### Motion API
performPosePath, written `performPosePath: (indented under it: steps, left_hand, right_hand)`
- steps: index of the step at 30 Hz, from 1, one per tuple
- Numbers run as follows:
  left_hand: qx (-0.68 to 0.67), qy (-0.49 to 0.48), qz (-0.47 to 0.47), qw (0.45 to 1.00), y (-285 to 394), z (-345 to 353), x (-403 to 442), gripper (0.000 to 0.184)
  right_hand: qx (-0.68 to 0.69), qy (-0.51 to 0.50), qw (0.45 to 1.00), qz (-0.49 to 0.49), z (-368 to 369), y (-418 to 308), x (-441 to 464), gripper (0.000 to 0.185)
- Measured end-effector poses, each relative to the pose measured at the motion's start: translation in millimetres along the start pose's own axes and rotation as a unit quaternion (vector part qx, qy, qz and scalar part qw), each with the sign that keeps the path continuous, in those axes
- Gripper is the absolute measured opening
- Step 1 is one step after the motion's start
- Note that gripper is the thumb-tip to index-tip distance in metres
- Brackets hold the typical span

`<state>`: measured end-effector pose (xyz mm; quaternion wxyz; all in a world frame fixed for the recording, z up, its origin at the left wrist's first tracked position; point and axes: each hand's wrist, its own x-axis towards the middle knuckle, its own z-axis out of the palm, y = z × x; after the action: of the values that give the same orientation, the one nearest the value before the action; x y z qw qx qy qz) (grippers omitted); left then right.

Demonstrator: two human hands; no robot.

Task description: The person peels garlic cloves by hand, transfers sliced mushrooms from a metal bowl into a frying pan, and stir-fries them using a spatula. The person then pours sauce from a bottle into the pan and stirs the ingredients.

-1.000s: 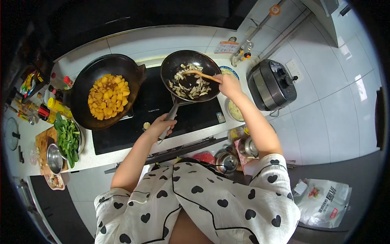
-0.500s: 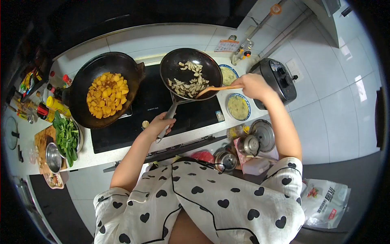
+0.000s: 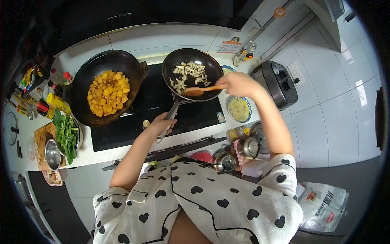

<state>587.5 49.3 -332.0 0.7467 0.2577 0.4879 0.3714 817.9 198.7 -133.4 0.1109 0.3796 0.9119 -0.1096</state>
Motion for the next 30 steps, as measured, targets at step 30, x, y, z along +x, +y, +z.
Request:
performPosePath:
  steps: [30]
  left_hand:
    - [0.001,-0.002,0.007,1.000,3.5,2.0,-4.8,0.040]
  right_hand:
    - [0.281,0.010,0.930,0.238,-15.8,97.3,85.7,0.010]
